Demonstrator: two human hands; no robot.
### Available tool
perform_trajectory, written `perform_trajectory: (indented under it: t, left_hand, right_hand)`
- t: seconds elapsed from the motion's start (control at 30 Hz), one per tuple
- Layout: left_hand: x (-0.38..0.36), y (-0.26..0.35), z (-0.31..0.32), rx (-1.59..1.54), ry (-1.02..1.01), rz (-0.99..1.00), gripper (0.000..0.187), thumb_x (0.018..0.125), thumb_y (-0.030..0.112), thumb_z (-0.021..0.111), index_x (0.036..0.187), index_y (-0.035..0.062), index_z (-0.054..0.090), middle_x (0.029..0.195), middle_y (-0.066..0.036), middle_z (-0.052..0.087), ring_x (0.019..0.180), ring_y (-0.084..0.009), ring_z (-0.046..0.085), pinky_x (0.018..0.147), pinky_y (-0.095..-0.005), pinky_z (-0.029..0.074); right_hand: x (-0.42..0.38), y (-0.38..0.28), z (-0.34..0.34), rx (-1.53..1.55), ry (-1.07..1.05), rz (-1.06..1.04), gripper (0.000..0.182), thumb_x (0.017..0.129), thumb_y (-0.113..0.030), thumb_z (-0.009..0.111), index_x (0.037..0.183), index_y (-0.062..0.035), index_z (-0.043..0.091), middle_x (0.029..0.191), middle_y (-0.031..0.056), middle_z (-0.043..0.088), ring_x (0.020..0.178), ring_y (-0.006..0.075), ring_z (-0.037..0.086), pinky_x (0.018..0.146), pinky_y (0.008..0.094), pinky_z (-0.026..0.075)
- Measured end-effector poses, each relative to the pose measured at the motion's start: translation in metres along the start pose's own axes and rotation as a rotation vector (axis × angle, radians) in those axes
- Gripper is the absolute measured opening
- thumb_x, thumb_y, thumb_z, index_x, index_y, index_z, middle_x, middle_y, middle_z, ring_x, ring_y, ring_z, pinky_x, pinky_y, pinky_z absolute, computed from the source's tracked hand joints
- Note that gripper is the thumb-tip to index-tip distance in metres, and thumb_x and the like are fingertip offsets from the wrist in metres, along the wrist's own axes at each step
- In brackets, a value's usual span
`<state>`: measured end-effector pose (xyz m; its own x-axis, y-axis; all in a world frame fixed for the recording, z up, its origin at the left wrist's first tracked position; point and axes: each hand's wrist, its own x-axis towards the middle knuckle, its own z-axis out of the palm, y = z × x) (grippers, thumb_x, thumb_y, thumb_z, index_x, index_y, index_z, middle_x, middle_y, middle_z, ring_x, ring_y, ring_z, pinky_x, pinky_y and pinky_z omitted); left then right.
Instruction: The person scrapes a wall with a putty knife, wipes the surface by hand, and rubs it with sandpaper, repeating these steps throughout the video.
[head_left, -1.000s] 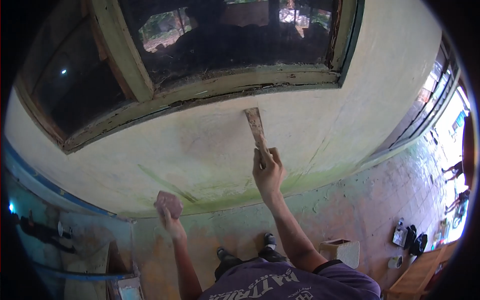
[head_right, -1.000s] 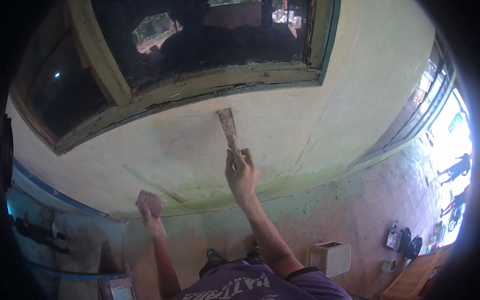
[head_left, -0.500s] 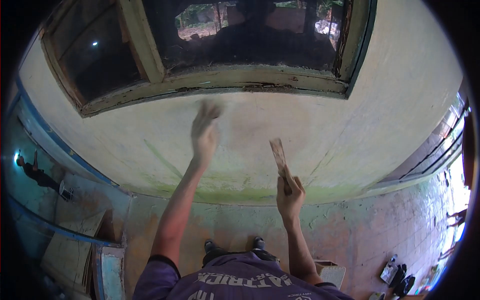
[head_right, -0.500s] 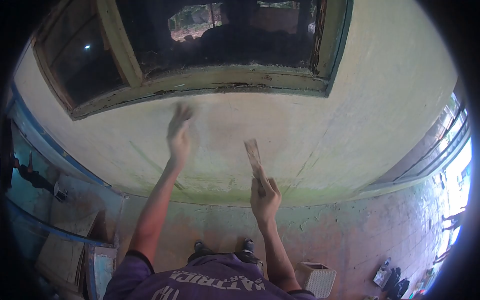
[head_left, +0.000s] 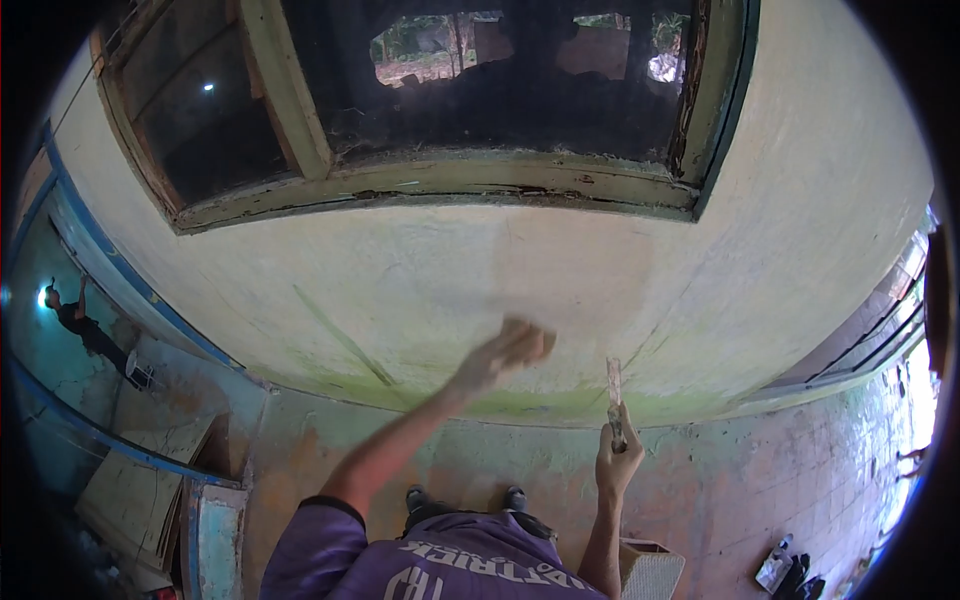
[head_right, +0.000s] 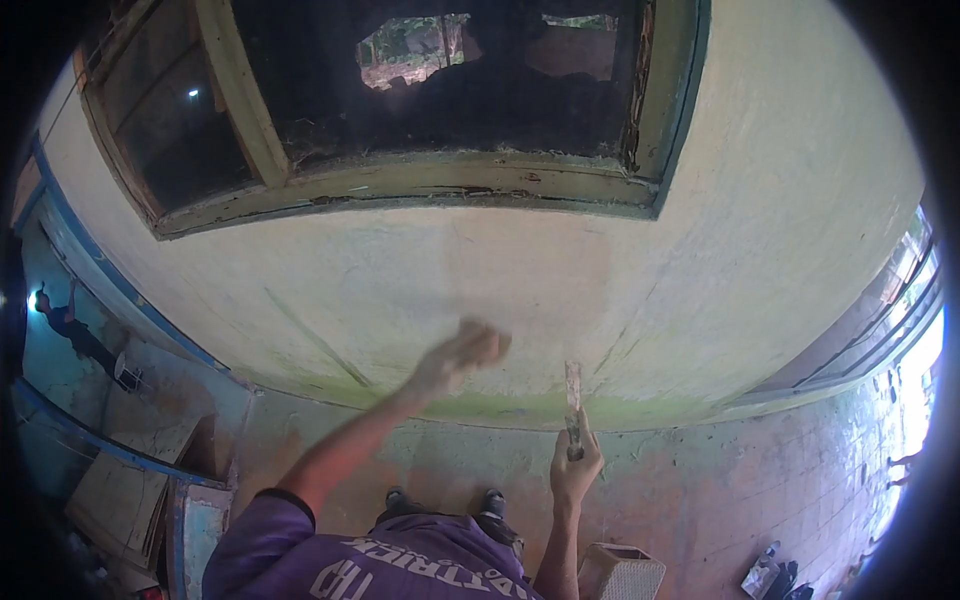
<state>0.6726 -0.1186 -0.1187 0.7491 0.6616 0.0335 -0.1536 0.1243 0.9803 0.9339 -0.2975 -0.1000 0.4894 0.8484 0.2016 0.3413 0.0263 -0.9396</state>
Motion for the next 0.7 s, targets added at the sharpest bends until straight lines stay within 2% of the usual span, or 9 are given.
perform_trajectory:
  t: [0.03, 0.1, 0.17, 0.23, 0.3, 0.4, 0.6, 0.63, 0.7]
  left_hand:
    - [-0.024, -0.016, 0.033, 0.876, 0.312, -0.006, 0.042, 0.105, 0.019, 0.047, 0.146, 0.0191, 0.049, 0.154, -0.004, 0.044, 0.145, -0.0221, 0.037, 0.120, -0.0342, 0.033]
    - [-0.067, -0.103, 0.035, 1.371, 0.289, 0.374, 0.044, 0.100, 0.008, 0.049, 0.143, 0.0174, 0.053, 0.148, -0.004, 0.051, 0.132, -0.0238, 0.053, 0.107, -0.0344, 0.049]
    - [-0.112, -0.109, 0.068, 1.128, 0.389, 0.108, 0.046, 0.096, 0.002, 0.053, 0.139, 0.0146, 0.055, 0.143, -0.005, 0.056, 0.118, -0.0275, 0.063, 0.092, -0.0372, 0.057]
    - [-0.155, -0.119, 0.080, 0.985, 0.502, -0.013, 0.039, 0.097, 0.001, 0.051, 0.134, 0.0115, 0.059, 0.136, -0.009, 0.061, 0.117, -0.0314, 0.063, 0.092, -0.0376, 0.055]
    - [-0.198, -0.151, 0.074, 0.861, 0.652, -0.050, 0.035, 0.097, 0.001, 0.050, 0.130, 0.0078, 0.062, 0.131, -0.012, 0.064, 0.117, -0.0321, 0.063, 0.093, -0.0375, 0.053]
    - [-0.246, -0.142, 0.076, 0.743, 0.813, -0.089, 0.031, 0.100, 0.005, 0.049, 0.128, 0.0023, 0.062, 0.127, -0.018, 0.065, 0.119, -0.0332, 0.063, 0.096, -0.0362, 0.051]
    - [-0.312, -0.135, 0.070, 0.779, 1.060, -0.139, 0.031, 0.104, 0.010, 0.044, 0.128, -0.0046, 0.060, 0.124, -0.023, 0.066, 0.117, -0.0352, 0.064, 0.097, -0.0374, 0.050]
    - [-0.319, -0.134, 0.070, 0.800, 1.084, -0.173, 0.032, 0.105, 0.011, 0.044, 0.128, -0.0053, 0.059, 0.124, -0.023, 0.066, 0.116, -0.0354, 0.064, 0.096, -0.0378, 0.050]
    - [-0.333, -0.138, 0.067, 0.742, 1.134, -0.242, 0.033, 0.105, 0.012, 0.044, 0.128, -0.0065, 0.059, 0.124, -0.024, 0.066, 0.115, -0.0357, 0.065, 0.095, -0.0379, 0.051]
  right_hand:
    - [0.002, -0.009, 0.002, -0.007, -0.024, -0.042, 0.045, 0.089, 0.000, 0.064, 0.134, -0.0029, 0.062, 0.079, 0.0045, 0.055, 0.059, 0.0070, 0.040, 0.052, 0.0263, 0.035]
    - [0.011, -0.032, 0.014, -0.018, -0.065, -0.125, 0.046, 0.088, 0.000, 0.064, 0.134, -0.0059, 0.063, 0.082, 0.0065, 0.057, 0.058, 0.0090, 0.042, 0.052, 0.0269, 0.037]
    - [0.017, -0.036, 0.037, -0.065, -0.078, -0.255, 0.046, 0.088, 0.000, 0.064, 0.134, -0.0097, 0.064, 0.086, 0.0080, 0.059, 0.059, 0.0121, 0.048, 0.055, 0.0284, 0.042]
    - [0.028, -0.047, 0.065, -0.124, -0.072, -0.368, 0.048, 0.088, 0.000, 0.064, 0.133, -0.0138, 0.065, 0.089, 0.0085, 0.060, 0.060, 0.0150, 0.055, 0.057, 0.0297, 0.046]
    - [0.037, -0.064, 0.095, -0.151, -0.048, -0.450, 0.049, 0.087, 0.000, 0.065, 0.133, -0.0166, 0.065, 0.090, 0.0073, 0.060, 0.061, 0.0152, 0.060, 0.056, 0.0305, 0.049]
    - [0.058, -0.088, 0.144, -0.122, 0.063, -0.643, 0.051, 0.086, 0.000, 0.067, 0.134, -0.0182, 0.065, 0.092, 0.0057, 0.060, 0.060, 0.0133, 0.061, 0.052, 0.0307, 0.048]
    - [0.056, -0.108, 0.193, -0.107, 0.154, -0.585, 0.052, 0.086, 0.002, 0.066, 0.135, -0.0176, 0.065, 0.094, 0.0067, 0.060, 0.064, 0.0128, 0.064, 0.055, 0.0292, 0.052]
    - [0.054, -0.116, 0.195, -0.084, 0.184, -0.602, 0.047, 0.090, 0.004, 0.063, 0.135, -0.0087, 0.063, 0.088, 0.0052, 0.056, 0.055, 0.0074, 0.045, 0.049, 0.0229, 0.040]
    - [0.060, -0.127, 0.200, -0.077, 0.221, -0.657, 0.047, 0.090, 0.005, 0.063, 0.135, -0.0089, 0.063, 0.086, 0.0045, 0.055, 0.055, 0.0071, 0.044, 0.049, 0.0225, 0.039]
